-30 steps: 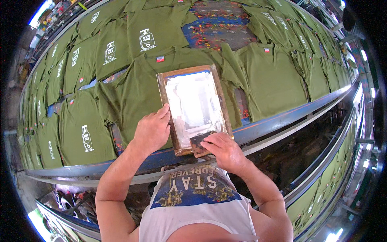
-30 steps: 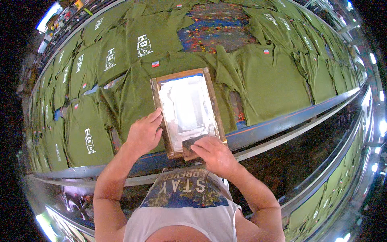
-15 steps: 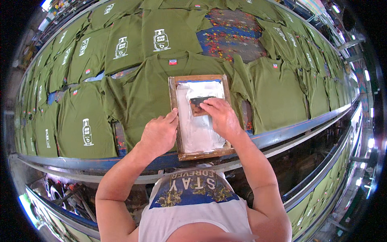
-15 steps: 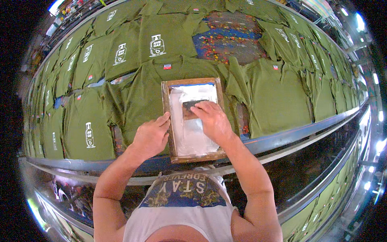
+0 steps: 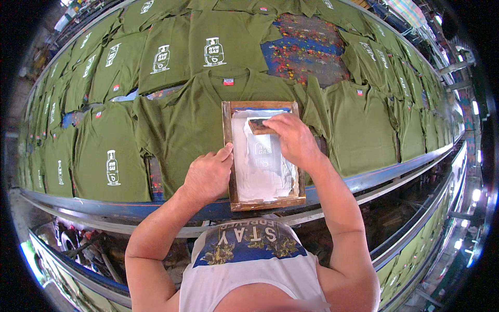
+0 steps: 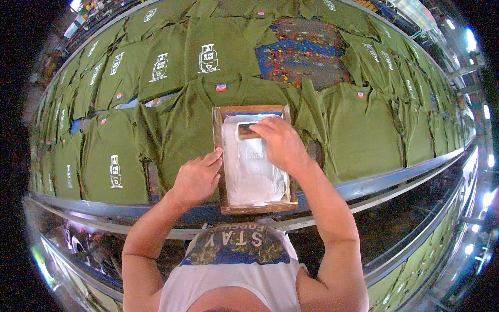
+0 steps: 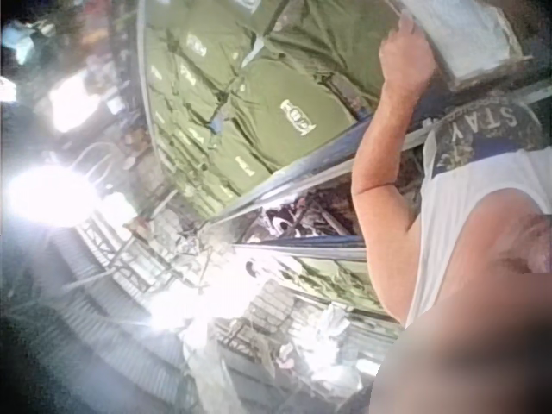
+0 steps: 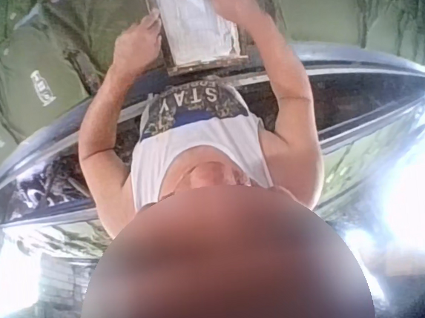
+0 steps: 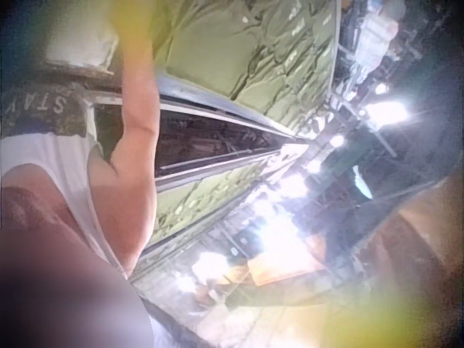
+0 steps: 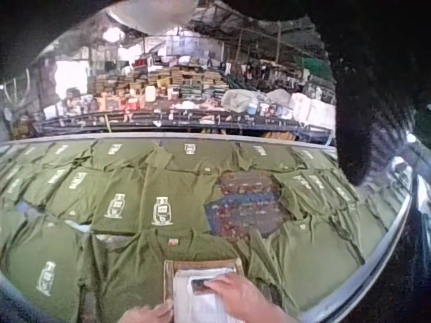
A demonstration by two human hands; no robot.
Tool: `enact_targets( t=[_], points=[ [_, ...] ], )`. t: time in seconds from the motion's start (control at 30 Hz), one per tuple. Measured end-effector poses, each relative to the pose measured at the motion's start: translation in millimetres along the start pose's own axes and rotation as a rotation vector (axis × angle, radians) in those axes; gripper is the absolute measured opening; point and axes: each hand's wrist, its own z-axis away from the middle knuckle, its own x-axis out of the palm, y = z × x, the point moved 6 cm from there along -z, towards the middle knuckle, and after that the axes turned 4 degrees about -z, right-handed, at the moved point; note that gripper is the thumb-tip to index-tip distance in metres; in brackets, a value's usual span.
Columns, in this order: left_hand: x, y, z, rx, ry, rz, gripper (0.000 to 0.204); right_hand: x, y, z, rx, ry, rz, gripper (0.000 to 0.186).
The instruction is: The person uses a squeegee to press white ink through a rectangular screen-printing frame onto a green t-shirt laid on a table. The person repeatedly wipes the squeegee and repositions the frame while working on the same shirt.
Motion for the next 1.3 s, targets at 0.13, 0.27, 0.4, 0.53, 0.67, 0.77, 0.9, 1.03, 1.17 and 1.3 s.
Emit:
enact_targets(
  t=[0.13,0.27,0.4,0.53,0.67,0.77,0.9,1.03,1.17,1.3],
  points=[
    [1.3,0.3,0.3,-0.016,-0.015,-0.004,0.034,2.2,-0.1,4.1,-0.006,-0.031,0.012,0.044],
    [0.1,2.3,-0.5,-0.034,-0.038,-0.012,0.035,7.4,-24.8,46.6,-0.017,-0.094,-0.042,0.051],
    [0.7,0.6,-3.9,-0.071,-0.127,0.039,0.047,11.0,-62.4,96.0,-0.005,-0.097,-0.089,0.049],
    [-7.6,-2.2,-12.7,-0.052,-0.059,0.053,0.052,14.0,-93.0,128.6,0.004,-0.146,-0.103,0.048],
    [-20.7,-6.6,-20.0,-0.05,0.034,-0.036,0.053,8.8,-96.0,127.7,-0.003,-0.191,-0.109,0.047],
    [-19.9,-10.8,-22.9,-0.088,-0.091,-0.066,0.052,-0.6,-76.2,105.3,-0.014,-0.248,-0.11,0.04],
    [-18.9,-8.6,-25.3,-0.095,-0.166,-0.096,0.05,-11.5,-32.2,58.1,0.026,-0.318,-0.137,0.033],
    [-18.3,-7.4,-24.9,-0.1,-0.203,-0.099,0.051,-13.1,3.2,7.5,0.003,-0.136,-0.041,0.033],
    [-15.9,-7.1,-24.2,-0.103,-0.232,-0.09,0.055,-7.1,18.0,-11.4,-0.016,-0.029,0.014,0.042],
    [-16.3,-6.8,-21.3,-0.097,-0.193,-0.063,0.057,2.7,-1.5,21.2,-0.047,-0.088,0.062,0.047]
  ],
)
